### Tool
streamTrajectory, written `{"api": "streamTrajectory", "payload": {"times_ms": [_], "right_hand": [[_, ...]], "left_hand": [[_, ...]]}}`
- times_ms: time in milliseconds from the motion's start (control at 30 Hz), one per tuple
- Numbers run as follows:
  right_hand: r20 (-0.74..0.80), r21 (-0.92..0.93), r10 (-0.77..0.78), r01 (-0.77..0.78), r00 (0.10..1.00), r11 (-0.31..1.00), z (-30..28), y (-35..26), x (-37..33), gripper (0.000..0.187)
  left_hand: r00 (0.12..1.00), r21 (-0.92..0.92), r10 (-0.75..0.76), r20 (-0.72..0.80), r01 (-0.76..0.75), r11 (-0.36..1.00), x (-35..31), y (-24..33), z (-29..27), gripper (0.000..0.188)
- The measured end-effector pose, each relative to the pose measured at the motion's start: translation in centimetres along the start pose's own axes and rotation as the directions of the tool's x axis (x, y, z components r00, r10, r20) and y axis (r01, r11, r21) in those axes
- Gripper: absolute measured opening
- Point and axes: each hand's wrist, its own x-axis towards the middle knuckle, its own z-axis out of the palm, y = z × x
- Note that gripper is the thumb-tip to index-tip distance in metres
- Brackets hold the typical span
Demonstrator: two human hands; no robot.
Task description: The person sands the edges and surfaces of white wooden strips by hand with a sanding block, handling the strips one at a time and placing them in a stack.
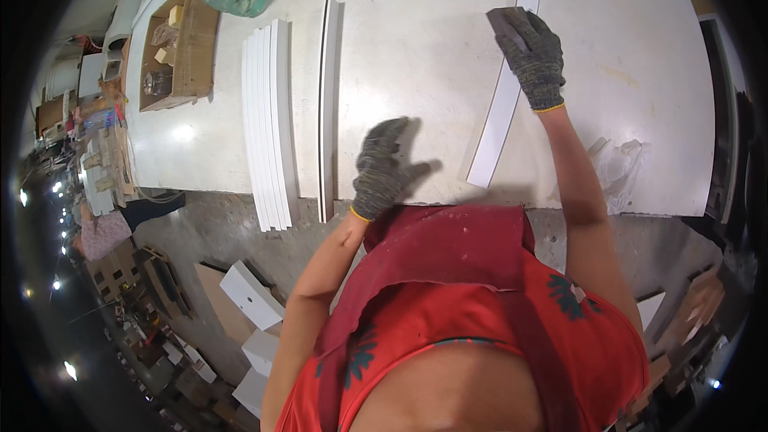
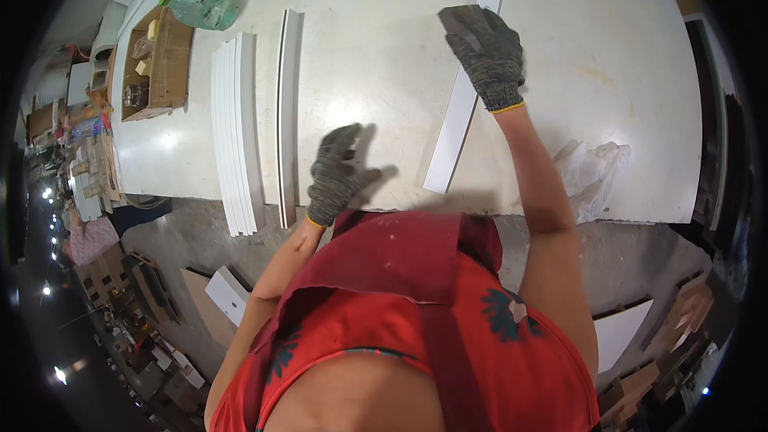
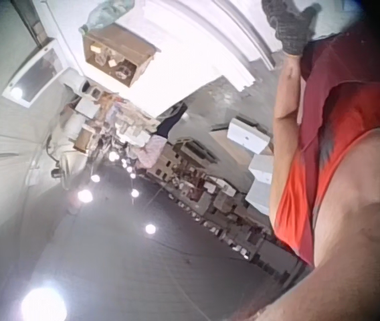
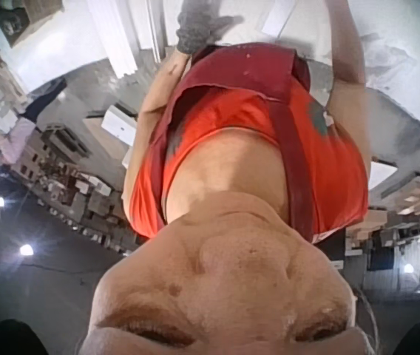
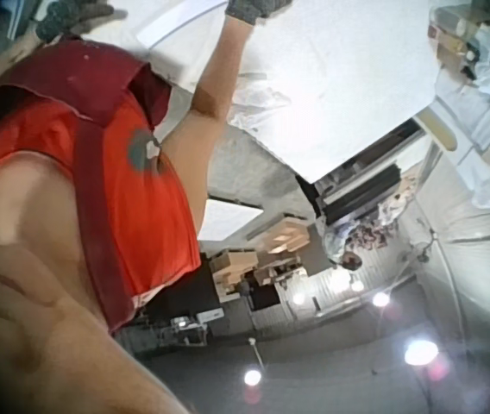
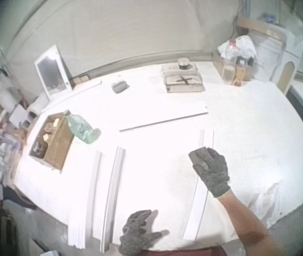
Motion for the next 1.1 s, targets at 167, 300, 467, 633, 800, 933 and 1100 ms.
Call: {"api": "streamTrajectory", "payload": {"times_ms": [167,300,467,633,800,933,1100], "right_hand": [[0.128,0.889,0.603,-0.36,0.788,0.282,-0.5,0.3,-3.0,0.05],[0.243,0.958,0.617,-0.284,0.748,-0.032,-2.0,2.9,-2.8,0.06],[0.263,0.961,0.584,-0.26,0.768,-0.09,-2.5,2.7,-2.9,0.06],[0.269,0.963,0.596,-0.222,0.757,-0.153,-2.5,3.4,-2.7,0.055],[0.082,0.488,-0.001,-0.04,0.997,0.872,-2.3,-5.0,-4.6,0.039],[0.255,0.463,-0.602,0.451,0.757,0.763,-4.4,-15.9,-6.3,0.042],[0.493,0.095,-0.253,0.237,0.832,0.967,-1.0,-12.8,0.7,0.035]], "left_hand": [[0.914,-0.161,-0.027,0.405,0.1,0.982,-0.3,4.8,3.4,0.097],[0.852,-0.066,0.128,0.507,-0.11,0.992,1.0,5.5,7.4,0.093],[0.937,-0.136,0.132,0.325,-0.092,0.986,1.5,4.7,8.9,0.078],[0.935,-0.529,-0.229,0.27,0.343,0.776,1.6,6.0,6.5,0.059],[0.668,-0.686,-0.539,0.513,0.696,0.21,1.4,3.7,1.3,0.063],[0.607,-0.524,-0.594,0.528,0.783,0.335,-1.7,1.0,0.3,0.06],[0.637,-0.781,-0.585,0.503,0.624,0.008,-3.6,2.1,-0.5,0.063]]}}
